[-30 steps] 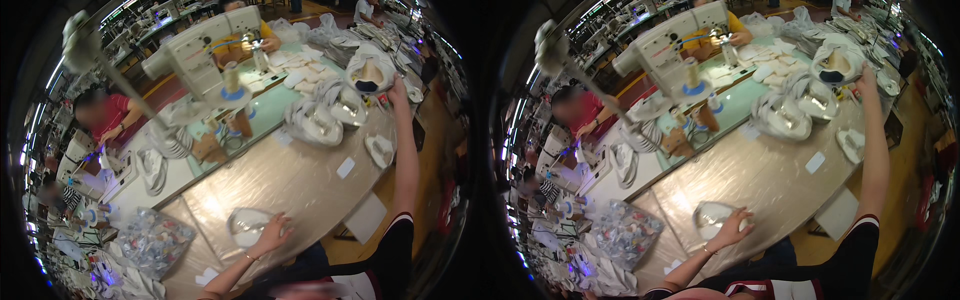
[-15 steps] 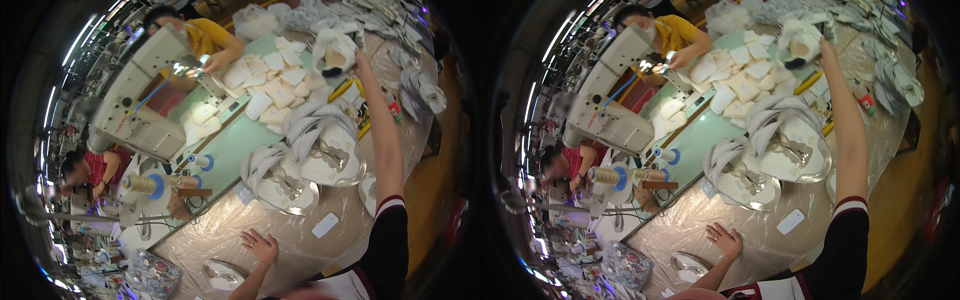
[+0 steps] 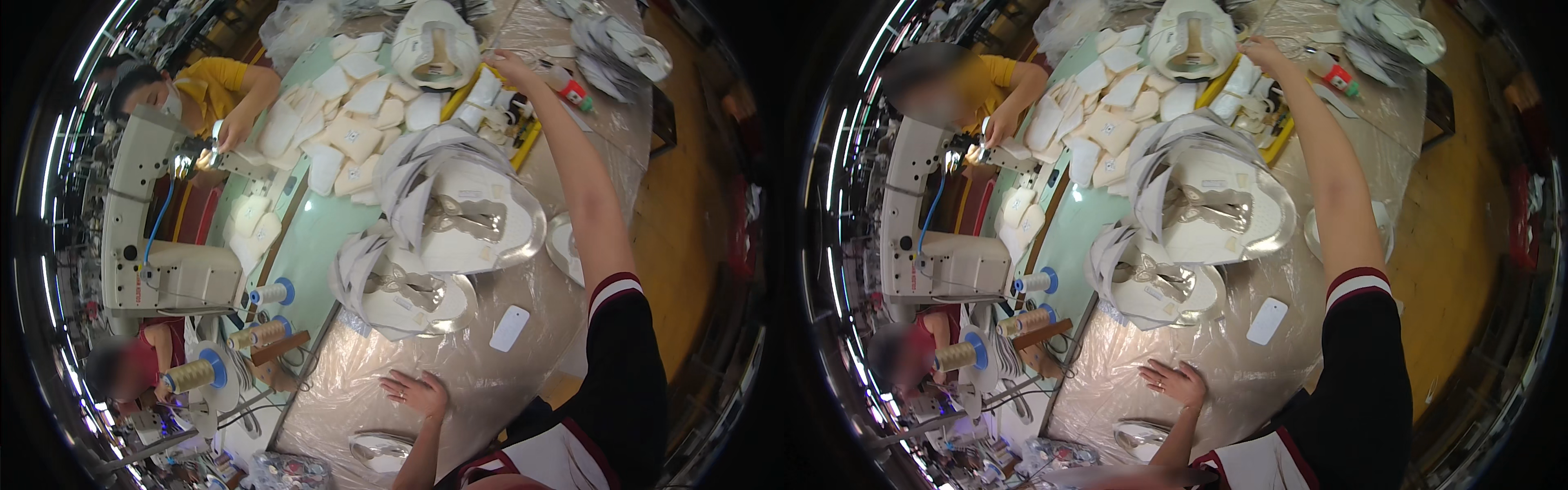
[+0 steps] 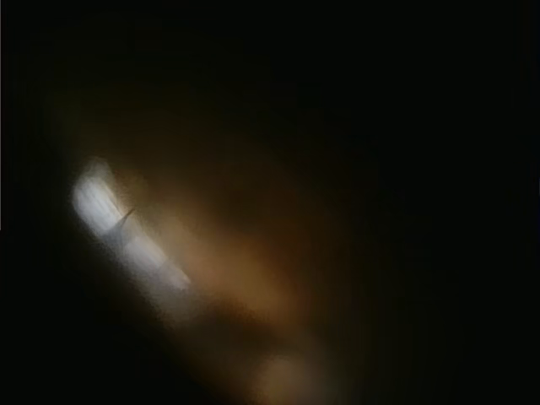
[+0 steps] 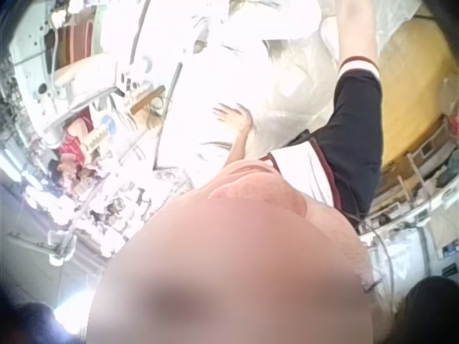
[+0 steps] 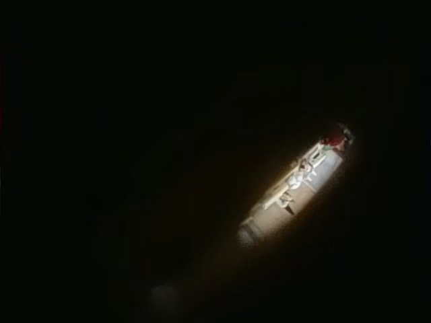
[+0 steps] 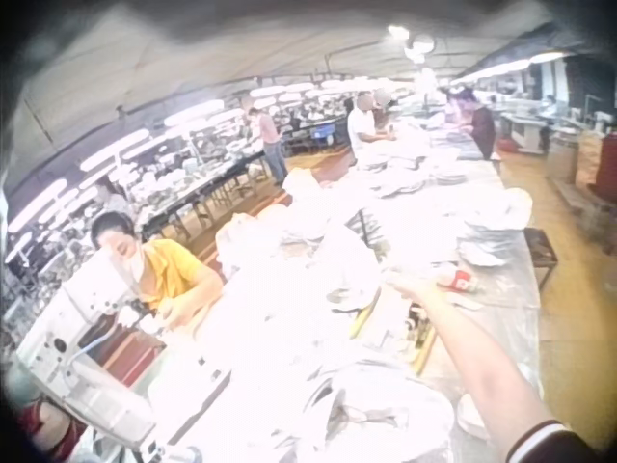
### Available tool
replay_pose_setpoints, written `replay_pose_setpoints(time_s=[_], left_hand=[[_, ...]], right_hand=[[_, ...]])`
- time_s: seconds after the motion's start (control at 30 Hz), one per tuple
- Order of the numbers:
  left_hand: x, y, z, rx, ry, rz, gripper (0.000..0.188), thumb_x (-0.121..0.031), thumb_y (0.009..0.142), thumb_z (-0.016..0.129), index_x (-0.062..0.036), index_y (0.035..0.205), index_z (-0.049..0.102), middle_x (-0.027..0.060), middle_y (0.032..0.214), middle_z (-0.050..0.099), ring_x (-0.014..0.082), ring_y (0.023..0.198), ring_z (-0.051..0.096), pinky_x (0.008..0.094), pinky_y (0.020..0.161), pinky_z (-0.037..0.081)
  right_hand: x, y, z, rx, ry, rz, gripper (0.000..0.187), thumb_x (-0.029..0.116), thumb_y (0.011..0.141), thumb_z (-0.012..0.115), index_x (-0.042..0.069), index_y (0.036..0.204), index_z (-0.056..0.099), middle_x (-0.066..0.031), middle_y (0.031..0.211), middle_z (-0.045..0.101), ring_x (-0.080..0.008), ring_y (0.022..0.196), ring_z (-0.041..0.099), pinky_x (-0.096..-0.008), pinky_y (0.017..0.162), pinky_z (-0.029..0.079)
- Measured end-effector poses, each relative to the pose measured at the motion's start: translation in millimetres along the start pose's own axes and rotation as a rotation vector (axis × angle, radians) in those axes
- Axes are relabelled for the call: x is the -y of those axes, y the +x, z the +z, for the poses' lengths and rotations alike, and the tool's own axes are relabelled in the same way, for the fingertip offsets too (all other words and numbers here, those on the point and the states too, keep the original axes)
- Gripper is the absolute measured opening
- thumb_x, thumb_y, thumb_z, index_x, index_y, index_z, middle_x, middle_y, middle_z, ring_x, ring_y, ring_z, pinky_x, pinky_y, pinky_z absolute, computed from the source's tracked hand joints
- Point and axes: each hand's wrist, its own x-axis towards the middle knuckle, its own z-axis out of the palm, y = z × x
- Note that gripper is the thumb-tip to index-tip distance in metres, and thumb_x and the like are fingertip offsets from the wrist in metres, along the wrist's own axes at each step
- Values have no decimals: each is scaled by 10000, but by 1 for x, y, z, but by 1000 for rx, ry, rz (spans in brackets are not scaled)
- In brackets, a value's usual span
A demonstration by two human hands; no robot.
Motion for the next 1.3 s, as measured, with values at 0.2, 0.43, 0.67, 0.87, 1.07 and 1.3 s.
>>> replay_pose_setpoints(time_s=[0.2,0.43,0.67,0.87,1.07,1.3], left_hand=[[-2,-1,6,-80,-43,-19,798,-446,937,399,56,1500,140,357,1540,29,487,1447,8,609,1135,2],[3,0,20,-202,-18,7,808,-473,933,397,40,1506,151,364,1533,75,472,1452,43,615,1139,34],[16,10,3,-222,-318,-54,792,-536,894,514,-16,1460,322,286,1517,243,426,1423,210,589,1129,165],[1,-19,-60,-467,-474,190,535,-284,878,632,-25,1319,478,281,1450,324,411,1365,289,522,1086,260],[-139,-199,12,-139,-464,785,458,-124,820,655,-35,1248,517,298,1439,324,443,1375,262,502,1106,260],[-361,-492,158,540,-490,1438,384,-230,873,574,-62,1216,538,328,1449,314,464,1380,269,509,1101,292]], right_hand=[[-32,-102,-96,166,-698,-425,500,343,857,682,62,1258,579,-206,1113,635,-325,1047,609,-405,899,471],[-234,-415,-244,26,-451,-406,261,194,892,615,-8,1054,639,-197,899,647,-353,828,621,-403,731,494],[-539,-968,-285,-153,-447,1036,366,233,887,597,-19,1152,611,-225,990,675,-341,878,665,-430,786,521],[-584,-1167,-273,-224,-72,1430,362,242,899,603,-24,1144,610,-192,908,668,-295,811,658,-397,729,525],[-588,-1073,-332,-265,56,1069,360,251,911,608,-30,1137,609,-158,827,661,-249,745,652,-364,672,530],[-661,-929,-547,-481,127,579,324,232,942,601,-51,1101,609,-96,738,633,-180,638,618,-316,582,529]])
